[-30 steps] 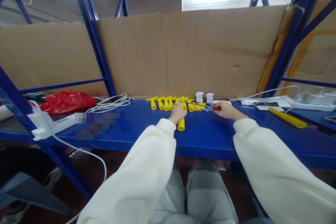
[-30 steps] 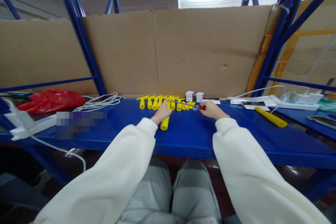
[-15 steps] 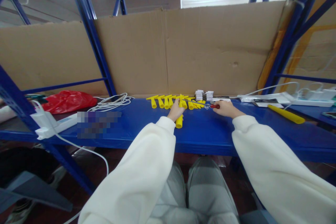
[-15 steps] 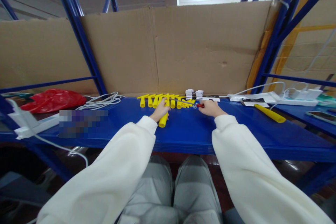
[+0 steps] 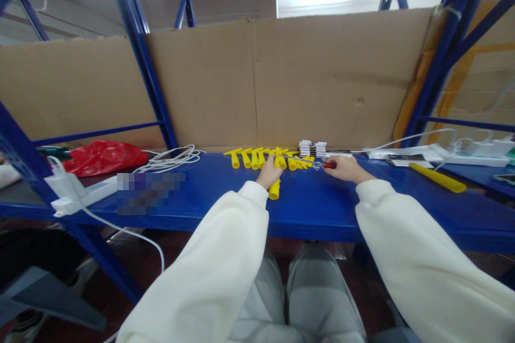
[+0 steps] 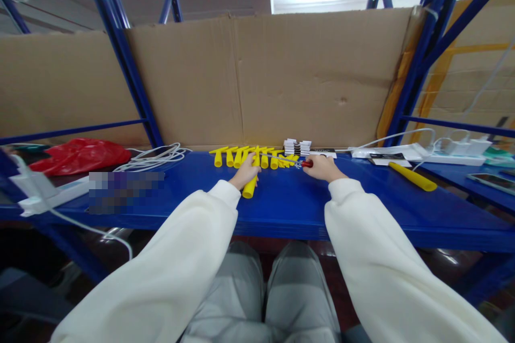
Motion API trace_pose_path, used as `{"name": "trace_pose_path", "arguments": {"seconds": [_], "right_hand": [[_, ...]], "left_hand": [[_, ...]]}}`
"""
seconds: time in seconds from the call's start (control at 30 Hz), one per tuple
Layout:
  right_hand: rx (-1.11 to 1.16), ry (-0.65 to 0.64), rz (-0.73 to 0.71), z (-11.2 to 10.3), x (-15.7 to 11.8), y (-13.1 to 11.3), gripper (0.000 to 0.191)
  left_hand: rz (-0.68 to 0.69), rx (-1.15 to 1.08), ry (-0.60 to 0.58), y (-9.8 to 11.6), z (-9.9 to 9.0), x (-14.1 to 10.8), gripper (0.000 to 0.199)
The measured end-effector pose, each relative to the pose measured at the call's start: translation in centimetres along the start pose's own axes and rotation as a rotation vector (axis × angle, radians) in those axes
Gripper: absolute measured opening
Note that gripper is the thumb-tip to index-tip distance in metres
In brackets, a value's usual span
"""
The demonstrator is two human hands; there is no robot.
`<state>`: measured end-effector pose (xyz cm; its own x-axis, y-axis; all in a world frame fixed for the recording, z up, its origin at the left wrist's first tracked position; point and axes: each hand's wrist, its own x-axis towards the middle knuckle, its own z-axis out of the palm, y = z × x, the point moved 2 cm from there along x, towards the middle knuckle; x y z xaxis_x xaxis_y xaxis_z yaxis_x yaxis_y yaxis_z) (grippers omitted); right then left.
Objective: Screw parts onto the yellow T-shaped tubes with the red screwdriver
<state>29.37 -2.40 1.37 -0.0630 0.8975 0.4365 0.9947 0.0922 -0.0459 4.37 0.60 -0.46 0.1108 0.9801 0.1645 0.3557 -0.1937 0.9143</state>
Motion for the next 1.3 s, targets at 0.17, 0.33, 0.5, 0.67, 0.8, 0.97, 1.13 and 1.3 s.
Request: {"name": "trace_pose_path", "arguments": {"seconds": [0.17, 0.33, 0.5, 0.67, 0.8, 0.97, 1.13, 1.3], "right_hand": [[0.005, 0.0, -0.019, 0.2, 0.1, 0.1, 0.013], [0.003, 0.02, 0.003, 0.4, 0.1, 0.2, 0.009], [-0.012, 0.009, 0.011, 0.0, -0.1, -0.1, 0.012], [-0.056, -0.019, 0.013, -0.1, -0.1, -0.4, 0.007], [-0.045, -0.013, 0.012, 0.2, 0.0, -0.3, 0.005], [-0.066, 0.058, 0.016, -0.1, 0.0, -0.5, 0.013], [-0.11, 0.005, 0.017, -0.4, -0.1, -0.6, 0.013], [-0.178, 0.046, -0.047, -0.7, -0.3, -0.6, 0.018]], "left_hand": [[0.019, 0.0, -0.009, 0.1, -0.1, -0.2, 0.068], [-0.017, 0.015, -0.021, 0.4, -0.1, -0.6, 0.072], [-0.034, 0.013, -0.02, 0.5, -0.1, -0.8, 0.075], [-0.043, 0.033, -0.031, 0.4, -0.2, -0.8, 0.078], [-0.046, 0.046, -0.035, 0.4, -0.3, -0.9, 0.079], [-0.034, 0.059, -0.028, 0.4, -0.3, -0.9, 0.076], [-0.002, 0.064, -0.038, 0.3, -0.3, -0.7, 0.073], [0.0, 0.07, -0.035, 0.3, -0.3, -0.7, 0.074]]}}
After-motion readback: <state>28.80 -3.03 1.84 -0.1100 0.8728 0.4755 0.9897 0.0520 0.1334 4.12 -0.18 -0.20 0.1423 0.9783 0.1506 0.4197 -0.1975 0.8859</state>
